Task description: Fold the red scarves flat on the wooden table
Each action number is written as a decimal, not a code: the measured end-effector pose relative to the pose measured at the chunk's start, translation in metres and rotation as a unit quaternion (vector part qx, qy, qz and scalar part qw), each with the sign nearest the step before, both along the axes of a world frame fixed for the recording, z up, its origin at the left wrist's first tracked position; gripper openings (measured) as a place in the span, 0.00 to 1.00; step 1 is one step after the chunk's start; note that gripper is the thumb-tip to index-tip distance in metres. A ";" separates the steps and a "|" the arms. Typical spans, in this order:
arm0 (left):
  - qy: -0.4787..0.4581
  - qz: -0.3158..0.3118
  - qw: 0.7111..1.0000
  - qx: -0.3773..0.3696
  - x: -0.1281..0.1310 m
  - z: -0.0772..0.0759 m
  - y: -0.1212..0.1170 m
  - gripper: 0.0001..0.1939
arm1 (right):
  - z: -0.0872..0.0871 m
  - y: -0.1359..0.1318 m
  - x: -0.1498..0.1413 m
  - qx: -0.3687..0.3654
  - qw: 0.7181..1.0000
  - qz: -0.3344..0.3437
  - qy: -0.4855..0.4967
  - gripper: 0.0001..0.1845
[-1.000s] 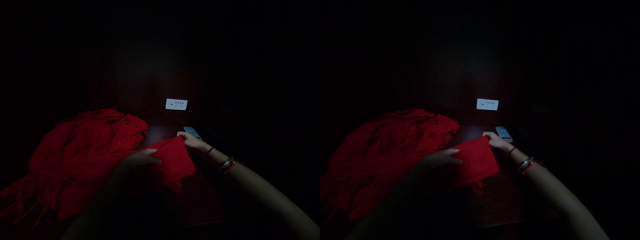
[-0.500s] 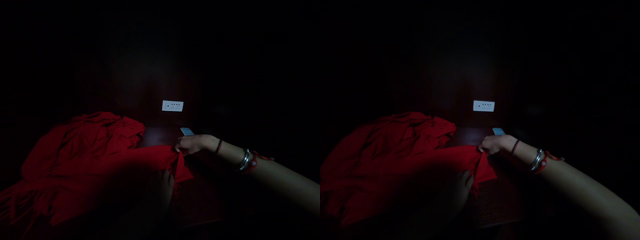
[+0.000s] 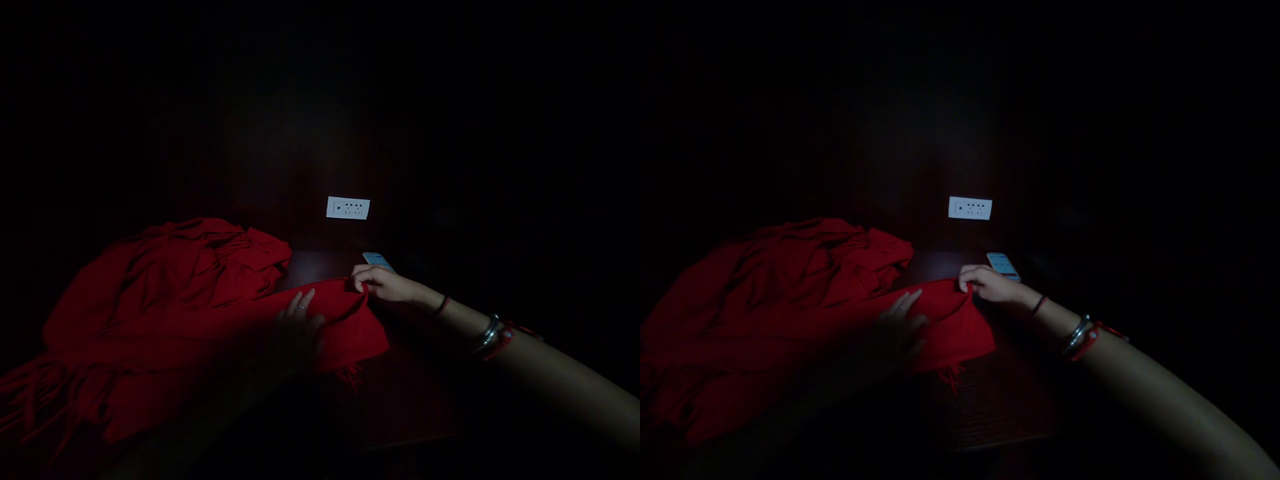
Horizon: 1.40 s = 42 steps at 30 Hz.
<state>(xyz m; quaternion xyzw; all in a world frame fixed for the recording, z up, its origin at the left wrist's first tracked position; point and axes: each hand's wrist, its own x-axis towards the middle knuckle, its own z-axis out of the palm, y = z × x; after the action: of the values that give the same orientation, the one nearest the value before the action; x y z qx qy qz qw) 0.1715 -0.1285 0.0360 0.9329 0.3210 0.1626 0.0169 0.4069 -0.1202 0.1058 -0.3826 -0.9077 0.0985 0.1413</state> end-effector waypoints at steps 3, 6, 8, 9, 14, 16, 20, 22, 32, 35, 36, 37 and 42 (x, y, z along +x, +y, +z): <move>-0.007 -0.026 0.997 -0.066 -0.003 0.018 0.023 0.09 | -0.003 0.002 0.000 -0.029 0.999 0.004 0.034 0.10; -0.004 -0.109 0.981 -0.160 -0.008 0.025 0.046 0.07 | -0.004 0.004 0.002 -0.044 0.998 -0.001 0.044 0.08; -0.016 -0.120 0.973 -0.199 -0.011 0.023 0.055 0.06 | -0.001 0.005 0.005 -0.059 0.997 -0.015 0.042 0.05; -0.023 -0.119 0.969 -0.217 -0.011 0.022 0.057 0.06 | 0.002 0.005 0.007 -0.071 0.996 -0.025 0.042 0.04; -0.088 -0.096 0.952 -0.277 -0.012 0.027 0.056 0.13 | 0.010 0.003 0.015 -0.125 0.990 -0.062 0.001 0.16; -0.106 -0.072 0.947 -0.295 -0.014 0.033 0.058 0.13 | 0.008 0.006 0.017 -0.125 0.990 -0.052 -0.025 0.17; -0.100 -0.058 0.942 -0.316 -0.018 0.035 0.073 0.10 | -0.003 0.019 0.020 -0.138 0.989 -0.059 0.015 0.13; -0.101 -0.041 0.943 -0.315 -0.019 0.031 0.083 0.09 | -0.010 0.027 0.021 -0.168 0.980 -0.073 0.072 0.13; -0.152 0.030 0.920 -0.361 0.001 0.009 0.097 0.09 | -0.083 0.067 0.005 -0.151 0.821 -0.172 0.523 0.15; -0.141 -0.012 0.912 -0.384 0.008 0.013 0.098 0.13 | -0.097 0.073 0.001 -0.160 0.798 -0.185 0.552 0.18; -0.130 -0.012 0.911 -0.391 0.010 0.014 0.100 0.14 | -0.098 0.073 0.002 -0.167 0.797 -0.180 0.552 0.19; -0.123 -0.004 0.910 -0.396 0.011 0.015 0.101 0.14 | -0.098 0.071 0.005 -0.178 0.799 -0.168 0.550 0.20; -0.142 0.014 0.901 -0.409 0.011 0.011 0.113 0.13 | -0.093 0.057 0.022 -0.264 0.839 -0.106 0.463 0.31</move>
<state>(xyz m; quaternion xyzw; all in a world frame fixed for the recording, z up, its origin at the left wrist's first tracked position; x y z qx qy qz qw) 0.1829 -0.0151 0.0473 0.8062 0.3665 0.1474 0.4404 0.4289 -0.0632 0.0132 -0.4096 -0.6299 0.4845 0.4480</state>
